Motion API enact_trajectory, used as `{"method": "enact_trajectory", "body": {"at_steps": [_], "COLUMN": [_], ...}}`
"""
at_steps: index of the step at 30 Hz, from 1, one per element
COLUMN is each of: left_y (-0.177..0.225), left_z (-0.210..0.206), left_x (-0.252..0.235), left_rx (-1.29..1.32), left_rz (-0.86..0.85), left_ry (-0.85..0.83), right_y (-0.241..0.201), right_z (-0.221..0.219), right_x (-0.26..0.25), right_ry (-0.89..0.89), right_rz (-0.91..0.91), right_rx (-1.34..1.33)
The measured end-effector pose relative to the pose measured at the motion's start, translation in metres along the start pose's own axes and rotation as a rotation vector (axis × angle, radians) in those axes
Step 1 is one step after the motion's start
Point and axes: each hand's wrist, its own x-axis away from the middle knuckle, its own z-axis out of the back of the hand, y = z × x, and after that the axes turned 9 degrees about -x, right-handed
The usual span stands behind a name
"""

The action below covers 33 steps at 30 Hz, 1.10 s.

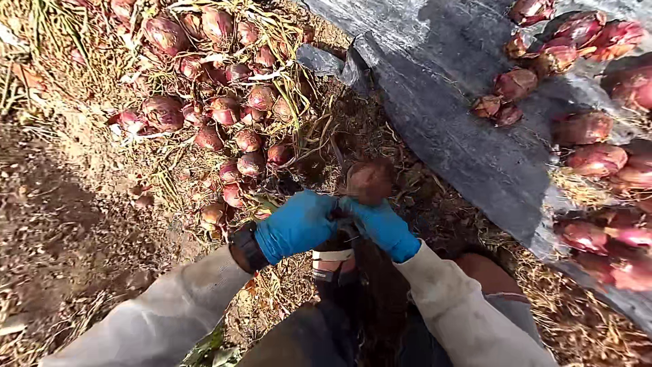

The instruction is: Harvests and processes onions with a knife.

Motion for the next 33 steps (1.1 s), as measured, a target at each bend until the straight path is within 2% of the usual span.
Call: {"method": "enact_trajectory", "body": {"at_steps": [2, 4, 6, 7, 10, 12, 15, 17, 20, 22, 25, 27, 30, 33], "left_y": [0.000, -0.010, -0.023, -0.024, -0.010, -0.003, -0.011, -0.020, -0.032, -0.030, -0.023, -0.024, -0.020, -0.017], "left_z": [0.005, 0.027, 0.036, 0.028, -0.035, -0.079, -0.097, -0.082, -0.035, -0.003, 0.022, 0.029, 0.048, 0.073], "left_x": [-0.018, -0.035, -0.044, -0.044, -0.044, -0.044, -0.067, -0.072, -0.062, -0.039, -0.011, -0.002, 0.011, 0.018], "left_rx": [-0.173, -0.311, -0.351, -0.363, -0.373, -0.247, -0.181, -0.078, 0.104, 0.280, 0.701, 0.814, 0.577, 0.145], "left_rz": [-0.007, 0.088, 0.229, 0.252, 0.227, 0.229, 0.327, 0.357, 0.392, 0.317, 0.117, 0.077, 0.163, 0.104], "left_ry": [0.026, 0.171, 0.244, 0.220, 0.014, -0.006, -0.138, -0.159, -0.095, -0.016, 0.007, -0.053, 0.069, 0.399], "right_y": [-0.012, -0.029, -0.049, -0.059, -0.066, -0.056, -0.043, -0.039, -0.026, -0.013, -0.011, -0.016, -0.015, -0.010], "right_z": [0.003, 0.023, 0.051, 0.063, 0.077, 0.067, 0.062, 0.069, 0.072, 0.060, 0.035, 0.024, 0.020, 0.019], "right_x": [0.003, 0.003, 0.001, -0.001, -0.006, -0.010, -0.020, -0.027, -0.036, -0.038, -0.027, -0.018, -0.008, -0.005], "right_ry": [0.013, 0.070, 0.227, 0.318, 0.456, 0.459, 0.378, 0.346, 0.307, 0.212, 0.016, -0.092, -0.228, -0.252], "right_rz": [0.159, 0.304, 0.408, 0.421, 0.387, 0.230, 0.022, -0.028, -0.118, -0.170, -0.064, 0.007, 0.006, 0.037], "right_rx": [0.126, 0.172, 0.117, 0.083, 0.073, 0.129, 0.214, 0.246, 0.280, 0.302, 0.185, -0.035, -0.154, -0.028]}}
